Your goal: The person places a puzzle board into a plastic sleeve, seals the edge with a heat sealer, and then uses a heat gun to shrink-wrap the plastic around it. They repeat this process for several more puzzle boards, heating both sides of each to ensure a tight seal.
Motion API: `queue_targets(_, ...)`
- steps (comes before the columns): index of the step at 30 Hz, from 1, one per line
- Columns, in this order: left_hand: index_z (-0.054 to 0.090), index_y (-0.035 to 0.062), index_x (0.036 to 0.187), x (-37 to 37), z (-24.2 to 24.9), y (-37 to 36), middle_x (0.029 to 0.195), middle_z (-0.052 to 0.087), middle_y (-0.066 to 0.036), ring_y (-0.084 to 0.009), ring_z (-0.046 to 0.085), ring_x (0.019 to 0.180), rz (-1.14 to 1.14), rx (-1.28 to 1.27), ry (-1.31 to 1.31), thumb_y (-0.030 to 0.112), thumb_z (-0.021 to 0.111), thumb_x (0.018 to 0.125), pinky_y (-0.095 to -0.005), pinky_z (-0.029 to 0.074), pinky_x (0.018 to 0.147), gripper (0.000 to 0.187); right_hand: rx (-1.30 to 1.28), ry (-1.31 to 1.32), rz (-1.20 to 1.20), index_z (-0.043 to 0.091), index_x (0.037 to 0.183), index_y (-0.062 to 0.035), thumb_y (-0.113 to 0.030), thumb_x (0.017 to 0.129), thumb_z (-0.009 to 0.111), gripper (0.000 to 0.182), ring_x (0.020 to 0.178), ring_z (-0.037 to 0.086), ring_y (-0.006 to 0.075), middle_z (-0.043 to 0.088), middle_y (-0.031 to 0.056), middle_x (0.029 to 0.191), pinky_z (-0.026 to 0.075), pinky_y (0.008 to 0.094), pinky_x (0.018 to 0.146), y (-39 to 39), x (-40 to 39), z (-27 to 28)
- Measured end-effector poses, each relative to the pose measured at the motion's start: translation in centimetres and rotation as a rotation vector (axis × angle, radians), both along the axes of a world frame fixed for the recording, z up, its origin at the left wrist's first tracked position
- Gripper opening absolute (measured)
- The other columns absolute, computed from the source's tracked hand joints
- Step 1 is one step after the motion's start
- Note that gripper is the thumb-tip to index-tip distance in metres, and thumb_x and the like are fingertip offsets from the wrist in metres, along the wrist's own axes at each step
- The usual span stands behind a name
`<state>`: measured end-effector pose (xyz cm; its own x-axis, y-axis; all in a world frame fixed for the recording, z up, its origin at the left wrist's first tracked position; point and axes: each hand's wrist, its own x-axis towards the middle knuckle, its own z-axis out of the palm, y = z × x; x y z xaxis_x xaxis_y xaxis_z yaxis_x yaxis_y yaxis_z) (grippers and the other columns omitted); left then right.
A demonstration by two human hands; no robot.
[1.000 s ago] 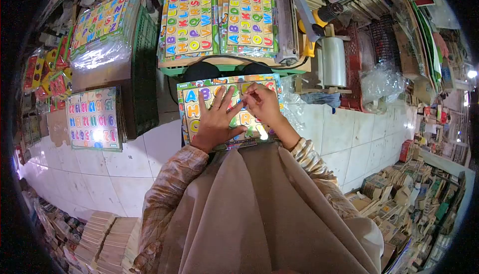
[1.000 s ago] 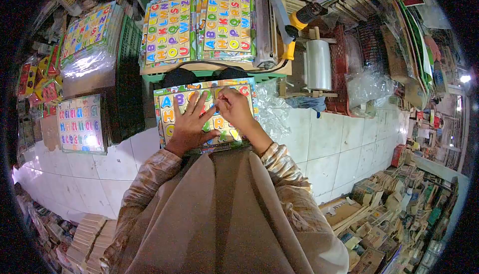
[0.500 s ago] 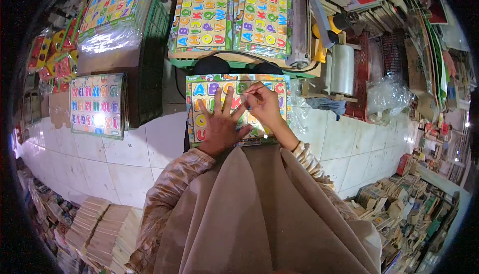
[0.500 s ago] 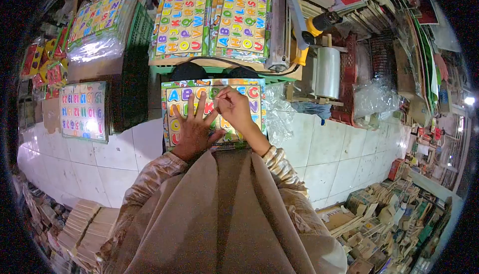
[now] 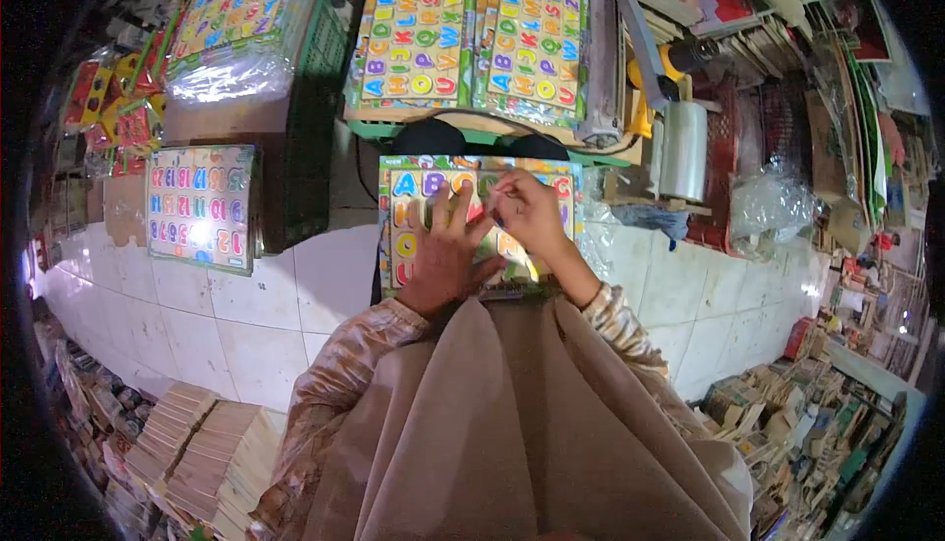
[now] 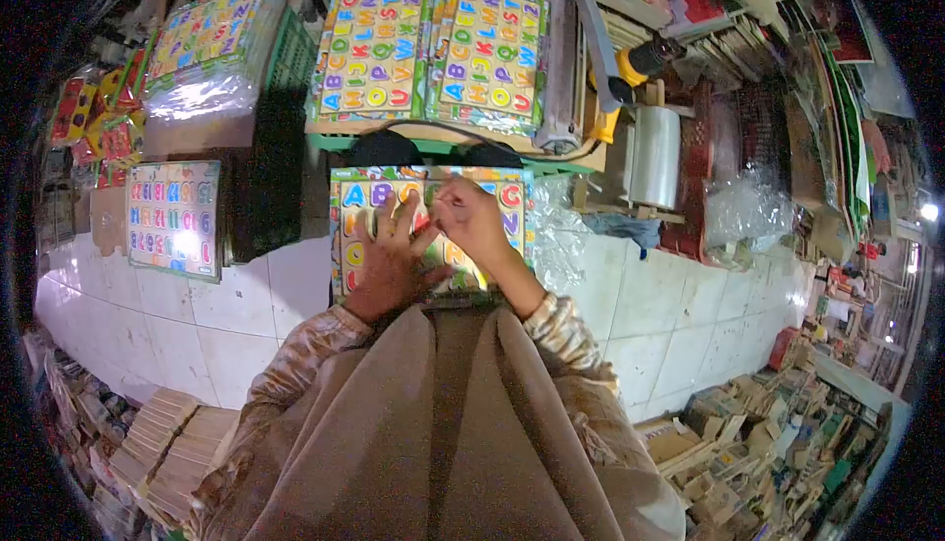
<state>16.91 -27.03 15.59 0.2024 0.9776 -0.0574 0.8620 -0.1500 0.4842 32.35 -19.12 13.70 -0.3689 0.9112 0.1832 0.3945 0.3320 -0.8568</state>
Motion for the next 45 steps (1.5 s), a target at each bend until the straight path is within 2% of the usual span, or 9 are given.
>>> queue_targets(2, 0.060, 0.0160, 0.117, -2.1, -0.9, 2.6, 0.129, 0.049, -0.012, -0.0320, 0.042, 0.122, -0.009, -0.086, -0.118, 0.045, 0.070, 0.070, -0.0594, 0.027, 0.097, 0.056, -0.047, 0.111, -0.115, 0.054, 0.089, -0.0012, -0.002, 0.080, 0.060, 0.011, 0.071, 0.060, 0.0153, 0.061, 0.0075, 0.078, 0.048, 0.0259, 0.065, 0.4, 0.2, 0.1)
queue_targets(4, 0.063, 0.0048, 0.104, -5.3, -1.5, 7.4, 0.107, 0.060, -0.012, -0.0322, 0.056, 0.100, 0.099, 0.238, -0.266, 0.021, 0.066, 0.078, -0.0428, 0.044, 0.086, 0.031, -0.280, 0.301, -0.170, 0.052, 0.094, -0.0018, 0.000, 0.085, 0.057, 0.011, 0.072, 0.058, 0.0080, 0.061, 0.0044, 0.078, 0.046, 0.0218, 0.066, 1.4, 0.2, 0.8)
queue_targets(7, 0.063, 0.0031, 0.104, -8.5, -2.4, 16.1, 0.107, 0.060, -0.014, -0.0318, 0.055, 0.102, 0.115, 0.354, -0.246, 0.015, 0.062, 0.081, -0.0374, 0.044, 0.089, 0.026, -0.332, 0.477, -0.166, 0.052, 0.095, -0.0012, 0.001, 0.087, 0.055, 0.009, 0.070, 0.058, 0.0077, 0.060, 0.0034, 0.077, 0.046, 0.0212, 0.064, 5.1, -1.0, 1.0)
queue_targets(11, 0.049, 0.0175, 0.130, -9.3, -7.5, 23.5, 0.141, 0.036, -0.013, -0.0327, 0.028, 0.133, 0.091, 0.192, 0.145, 0.037, 0.057, 0.086, -0.0569, 0.025, 0.104, 0.048, -0.260, 0.388, -0.122, 0.055, 0.089, 0.0000, 0.001, 0.087, 0.053, 0.003, 0.069, 0.058, 0.0078, 0.061, 0.0029, 0.077, 0.045, 0.0209, 0.061, 12.0, -3.7, -1.3)
queue_targets(12, 0.035, 0.0280, 0.140, -9.7, -8.6, 24.5, 0.152, 0.016, -0.007, -0.0319, 0.009, 0.140, 0.051, 0.005, 0.227, 0.054, 0.050, 0.085, -0.0665, 0.010, 0.104, 0.062, -0.225, 0.337, -0.113, 0.057, 0.085, 0.0004, 0.002, 0.084, 0.054, 0.003, 0.068, 0.058, 0.0079, 0.061, 0.0041, 0.076, 0.045, 0.0212, 0.060, 13.3, -4.5, -1.5)
queue_targets(16, 0.032, 0.0298, 0.142, -12.3, -12.8, 24.1, 0.151, 0.019, -0.006, -0.0312, 0.011, 0.140, 0.077, 0.191, 0.272, 0.069, 0.043, 0.080, -0.0661, 0.001, 0.104, 0.074, -0.151, 0.367, -0.107, 0.059, 0.083, 0.0007, 0.004, 0.077, 0.058, 0.007, 0.067, 0.059, 0.0087, 0.062, 0.0047, 0.072, 0.046, 0.0221, 0.060, 17.9, -7.0, -6.0)
queue_targets(39, 0.033, 0.0301, 0.141, -14.1, -12.4, 23.6, 0.150, 0.022, -0.003, -0.0285, 0.013, 0.139, 0.115, 0.252, 0.262, 0.066, 0.046, 0.079, -0.0669, 0.002, 0.104, 0.073, 0.176, -0.241, 0.031, 0.061, 0.085, 0.0000, -0.001, 0.075, 0.060, 0.009, 0.063, 0.064, 0.0294, 0.063, 0.0179, 0.071, 0.050, 0.0341, 0.058, 21.7, -11.4, -9.7)
queue_targets(42, 0.032, 0.0311, 0.141, -14.2, -12.4, 23.5, 0.150, 0.022, -0.003, -0.0285, 0.014, 0.139, 0.115, 0.245, 0.260, 0.067, 0.046, 0.078, -0.0671, 0.002, 0.104, 0.073, 0.055, -0.173, 0.028, 0.061, 0.085, -0.0013, 0.000, 0.075, 0.061, 0.010, 0.063, 0.065, 0.0285, 0.064, 0.0172, 0.071, 0.050, 0.0340, 0.058, 21.7, -12.6, -6.6)
queue_targets(45, 0.032, 0.0315, 0.141, -14.1, -12.2, 23.6, 0.150, 0.022, -0.003, -0.0285, 0.013, 0.139, 0.113, 0.235, 0.263, 0.068, 0.045, 0.078, -0.0672, 0.001, 0.104, 0.074, 0.105, -0.103, -0.001, 0.061, 0.084, -0.0003, 0.000, 0.076, 0.062, 0.009, 0.060, 0.063, 0.0191, 0.063, 0.0120, 0.068, 0.049, 0.0293, 0.058, 22.4, -13.4, -7.5)
